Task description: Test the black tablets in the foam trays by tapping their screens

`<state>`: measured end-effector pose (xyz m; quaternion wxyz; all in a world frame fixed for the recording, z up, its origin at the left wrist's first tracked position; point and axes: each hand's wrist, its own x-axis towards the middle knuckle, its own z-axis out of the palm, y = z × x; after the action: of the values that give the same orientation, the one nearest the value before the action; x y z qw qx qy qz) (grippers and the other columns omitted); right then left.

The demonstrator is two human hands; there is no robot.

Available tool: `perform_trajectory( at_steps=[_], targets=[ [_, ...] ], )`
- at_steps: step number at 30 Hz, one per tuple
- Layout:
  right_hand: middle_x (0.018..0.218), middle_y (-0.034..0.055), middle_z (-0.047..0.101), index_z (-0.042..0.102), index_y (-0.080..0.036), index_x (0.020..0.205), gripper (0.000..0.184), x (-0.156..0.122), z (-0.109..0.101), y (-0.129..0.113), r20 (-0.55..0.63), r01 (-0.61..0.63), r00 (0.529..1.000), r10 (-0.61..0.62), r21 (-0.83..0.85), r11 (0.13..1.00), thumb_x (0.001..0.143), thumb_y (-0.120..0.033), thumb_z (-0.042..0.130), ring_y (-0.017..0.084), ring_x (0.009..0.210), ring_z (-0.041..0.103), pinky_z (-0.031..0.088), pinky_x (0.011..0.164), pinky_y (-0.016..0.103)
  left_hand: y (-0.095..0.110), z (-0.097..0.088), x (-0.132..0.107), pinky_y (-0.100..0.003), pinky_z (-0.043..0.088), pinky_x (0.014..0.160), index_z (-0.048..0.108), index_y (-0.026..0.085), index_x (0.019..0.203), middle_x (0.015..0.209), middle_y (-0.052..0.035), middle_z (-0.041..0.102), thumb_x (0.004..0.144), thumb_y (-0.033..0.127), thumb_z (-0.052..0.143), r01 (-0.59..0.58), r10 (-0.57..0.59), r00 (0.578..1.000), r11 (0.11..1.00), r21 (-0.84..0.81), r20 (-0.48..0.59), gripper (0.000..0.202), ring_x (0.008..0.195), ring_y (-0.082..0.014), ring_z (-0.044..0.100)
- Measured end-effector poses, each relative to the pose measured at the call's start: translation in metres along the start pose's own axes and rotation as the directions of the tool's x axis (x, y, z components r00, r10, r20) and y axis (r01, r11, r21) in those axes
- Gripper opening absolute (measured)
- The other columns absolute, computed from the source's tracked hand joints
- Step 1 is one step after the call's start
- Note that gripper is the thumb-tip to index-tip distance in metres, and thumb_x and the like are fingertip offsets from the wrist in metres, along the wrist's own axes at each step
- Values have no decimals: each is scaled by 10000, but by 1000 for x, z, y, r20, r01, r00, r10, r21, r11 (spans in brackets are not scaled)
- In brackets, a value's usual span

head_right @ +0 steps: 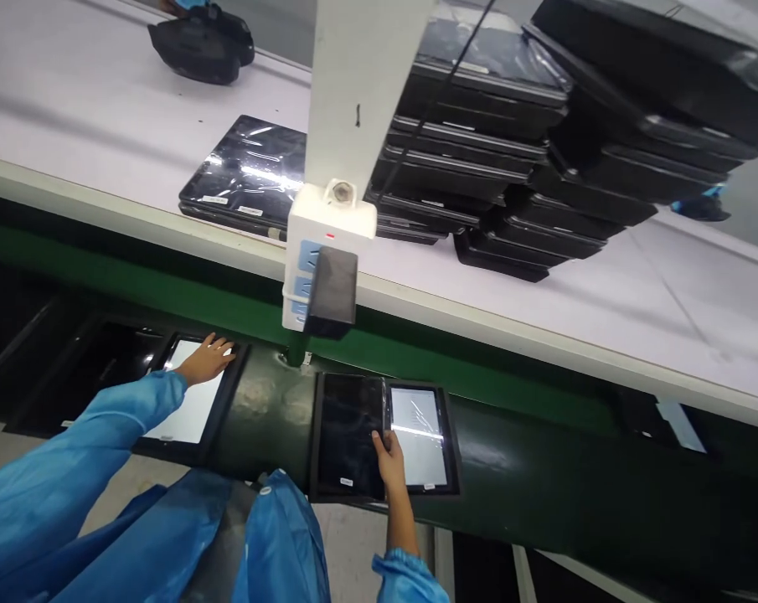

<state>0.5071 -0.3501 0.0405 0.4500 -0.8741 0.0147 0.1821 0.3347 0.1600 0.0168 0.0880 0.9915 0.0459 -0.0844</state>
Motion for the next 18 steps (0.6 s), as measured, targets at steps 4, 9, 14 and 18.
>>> perform_trajectory(
  at_steps=[4, 9, 14, 18],
  targets=[
    [627, -22, 619, 611, -216, 854, 524, -28, 3, -41, 64, 13, 998, -26, 194, 981, 618, -656, 769, 157, 559, 541, 398, 561, 269, -9, -16, 7, -618, 205, 1171, 713, 206, 1126, 1315, -171, 593, 840, 109, 471, -77, 76, 992, 997, 10, 102, 387, 1273, -339, 487],
    [654, -4, 639, 602, -222, 880, 532, -64, 13, -87, 37, -55, 998, 47, 274, 960, 609, -632, 804, 162, 574, 549, 392, 564, 264, -10, -26, 30, -488, 197, 1192, 725, 202, 947, 1136, -130, 680, 740, 150, 621, -193, 198, 950, 980, -44, 242, 238, 1211, -297, 523],
    [563, -63, 521, 596, -234, 893, 477, -99, 45, -108, 91, -137, 990, 111, 379, 915, 659, -597, 799, 121, 482, 440, 327, 509, 238, -19, -45, 37, -444, 290, 1120, 723, 181, 961, 994, -135, 709, 739, 270, 612, -269, 278, 891, 960, -77, 360, 264, 1062, -281, 599],
    [602, -45, 562, 590, -221, 851, 479, -120, 109, -127, 196, -134, 979, 48, 453, 881, 658, -614, 786, 120, 522, 468, 348, 527, 231, -41, -77, 29, -443, 305, 1096, 734, 197, 826, 1011, -119, 704, 623, 243, 656, -373, 376, 818, 923, -98, 435, 223, 1090, -295, 587]
  ],
)
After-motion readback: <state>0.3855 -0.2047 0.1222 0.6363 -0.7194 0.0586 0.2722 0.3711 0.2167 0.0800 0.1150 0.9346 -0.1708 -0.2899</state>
